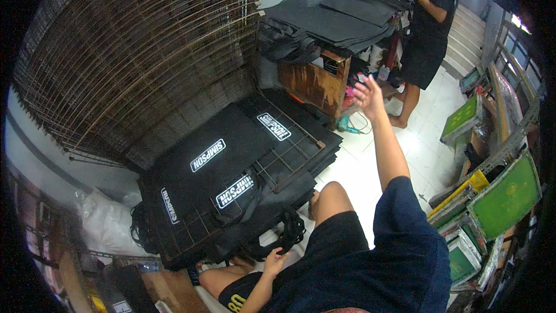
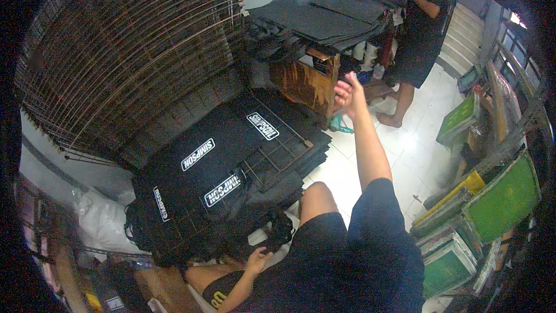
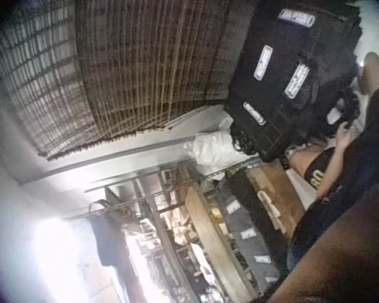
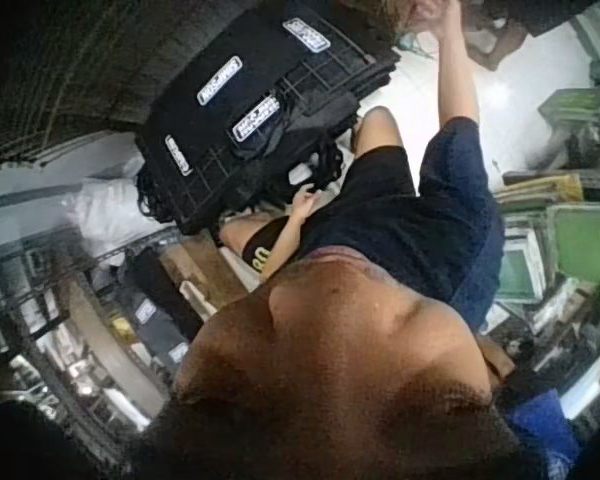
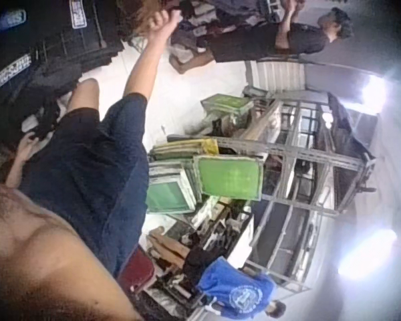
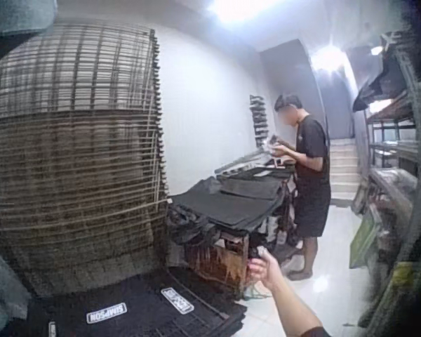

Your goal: The person sits on the floor and repeatedly picks up black Simpson-branded bags from a pile, folds them, and stacks them neatly. Another person works at a table in the background.

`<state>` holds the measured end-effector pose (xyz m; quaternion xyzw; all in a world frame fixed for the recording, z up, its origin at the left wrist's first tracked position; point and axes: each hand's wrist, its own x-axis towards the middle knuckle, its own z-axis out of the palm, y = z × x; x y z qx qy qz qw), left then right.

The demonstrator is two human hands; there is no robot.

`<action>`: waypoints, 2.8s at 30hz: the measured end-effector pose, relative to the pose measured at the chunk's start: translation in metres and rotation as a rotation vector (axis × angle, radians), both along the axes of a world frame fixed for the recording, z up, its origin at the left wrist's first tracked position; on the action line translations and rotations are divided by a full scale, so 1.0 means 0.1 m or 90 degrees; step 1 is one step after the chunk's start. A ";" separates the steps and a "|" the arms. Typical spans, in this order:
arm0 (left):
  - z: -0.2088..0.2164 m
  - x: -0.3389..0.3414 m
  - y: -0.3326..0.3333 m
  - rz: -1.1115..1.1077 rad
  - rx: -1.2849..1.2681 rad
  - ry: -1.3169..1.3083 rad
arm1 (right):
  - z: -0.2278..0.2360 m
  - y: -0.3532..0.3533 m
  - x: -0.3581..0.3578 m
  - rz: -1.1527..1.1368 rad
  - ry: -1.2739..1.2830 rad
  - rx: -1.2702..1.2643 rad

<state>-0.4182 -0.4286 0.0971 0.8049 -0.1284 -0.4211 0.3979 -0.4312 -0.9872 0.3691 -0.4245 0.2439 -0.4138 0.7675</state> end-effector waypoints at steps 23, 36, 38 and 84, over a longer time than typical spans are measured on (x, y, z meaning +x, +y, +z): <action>0.10 -0.06 -0.01 0.029 0.007 -0.082 | 0.69 -0.79 0.20 -0.067 -0.136 0.049; 0.25 -0.09 -0.02 -0.014 0.041 -0.091 | 1.28 -0.27 0.36 0.274 -0.550 0.257; 0.07 -0.06 0.03 -0.013 0.057 -0.107 | 1.22 -0.19 0.46 0.234 -0.426 0.355; 2.42 0.96 -1.64 -0.088 -0.762 0.405 | 1.82 1.40 -1.44 0.227 0.211 -0.229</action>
